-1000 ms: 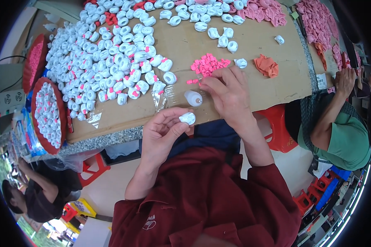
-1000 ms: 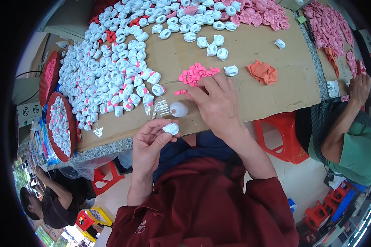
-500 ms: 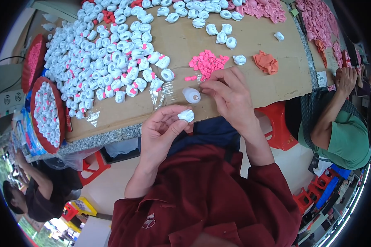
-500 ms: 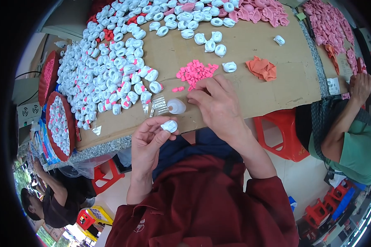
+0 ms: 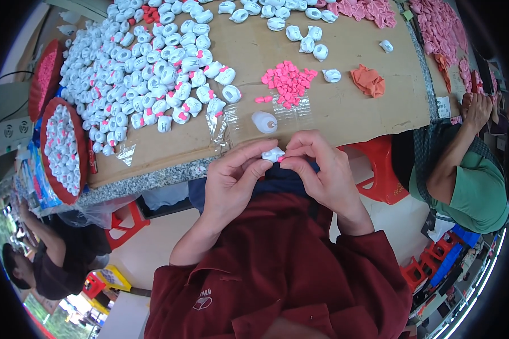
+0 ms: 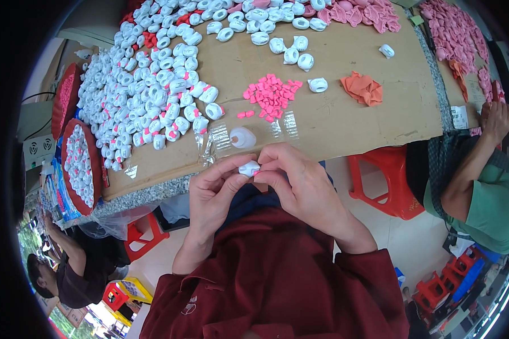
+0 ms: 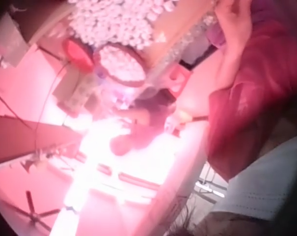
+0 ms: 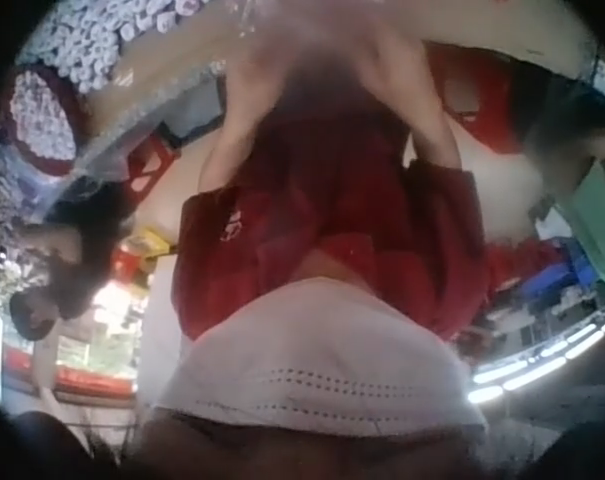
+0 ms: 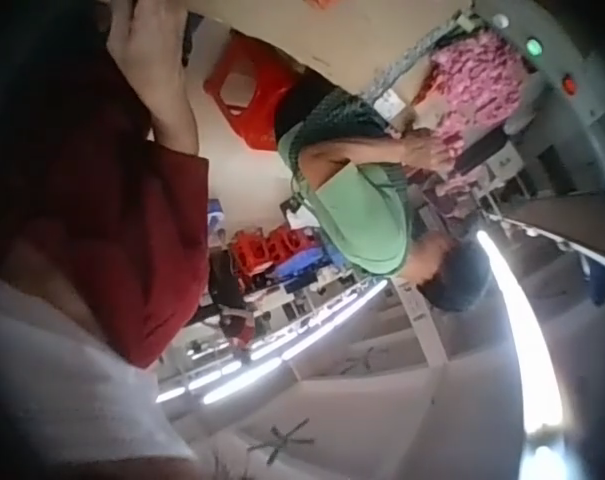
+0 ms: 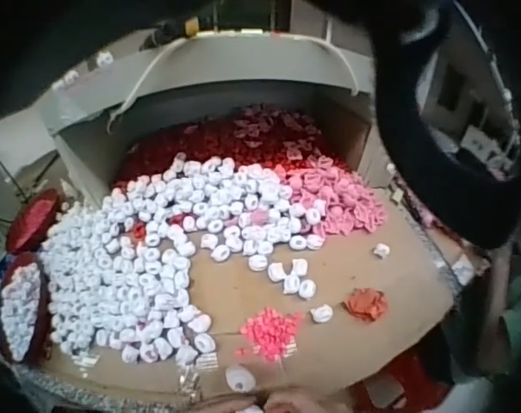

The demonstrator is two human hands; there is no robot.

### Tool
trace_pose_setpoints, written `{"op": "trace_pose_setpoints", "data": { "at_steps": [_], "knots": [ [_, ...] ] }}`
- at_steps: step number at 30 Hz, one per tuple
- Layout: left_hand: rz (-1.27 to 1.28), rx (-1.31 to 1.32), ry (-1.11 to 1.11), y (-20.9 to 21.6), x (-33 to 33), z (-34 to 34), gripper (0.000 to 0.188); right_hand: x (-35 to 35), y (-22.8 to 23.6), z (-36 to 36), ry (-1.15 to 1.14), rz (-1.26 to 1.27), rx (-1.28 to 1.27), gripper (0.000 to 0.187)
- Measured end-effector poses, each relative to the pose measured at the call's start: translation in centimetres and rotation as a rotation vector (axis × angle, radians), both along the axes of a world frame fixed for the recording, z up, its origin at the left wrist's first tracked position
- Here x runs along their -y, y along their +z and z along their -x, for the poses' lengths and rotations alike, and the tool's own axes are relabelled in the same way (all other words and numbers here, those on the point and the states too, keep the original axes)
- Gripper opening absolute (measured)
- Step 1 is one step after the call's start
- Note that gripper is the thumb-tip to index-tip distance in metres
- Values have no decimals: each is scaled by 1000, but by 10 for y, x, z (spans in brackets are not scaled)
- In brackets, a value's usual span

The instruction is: Applying glue to small white figures and attaching small pink bows to them.

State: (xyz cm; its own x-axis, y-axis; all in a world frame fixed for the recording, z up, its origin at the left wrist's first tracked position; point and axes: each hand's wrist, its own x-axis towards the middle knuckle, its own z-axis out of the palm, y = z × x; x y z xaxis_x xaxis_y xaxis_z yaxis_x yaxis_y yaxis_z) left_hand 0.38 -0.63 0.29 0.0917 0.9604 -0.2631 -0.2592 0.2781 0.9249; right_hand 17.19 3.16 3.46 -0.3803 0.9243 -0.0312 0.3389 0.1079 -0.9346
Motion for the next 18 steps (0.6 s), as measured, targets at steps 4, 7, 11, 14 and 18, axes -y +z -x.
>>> {"op": "trace_pose_setpoints", "data": {
  "at_steps": [4, 7, 11, 14, 18],
  "knots": [
    [-92, -73, -28, 1, -1, -1, 26, 0, -2, -1, -69, -24, 36, 19],
    [-119, -99, -8, 3, -1, -2, 26, -5, -10, -1, -36, -171, 47, 15],
    [-89, -93, -21, 5, -4, 1, 27, -4, -19, 1, -85, -231, -64, 11],
    [-373, -432, 10, 7, -5, -2, 27, -4, -19, 3, -93, -202, -68, 11],
    [-400, -491, 21, 10, -3, -3, 23, 0, -21, 7, -127, -235, -67, 10]
  ]
}}
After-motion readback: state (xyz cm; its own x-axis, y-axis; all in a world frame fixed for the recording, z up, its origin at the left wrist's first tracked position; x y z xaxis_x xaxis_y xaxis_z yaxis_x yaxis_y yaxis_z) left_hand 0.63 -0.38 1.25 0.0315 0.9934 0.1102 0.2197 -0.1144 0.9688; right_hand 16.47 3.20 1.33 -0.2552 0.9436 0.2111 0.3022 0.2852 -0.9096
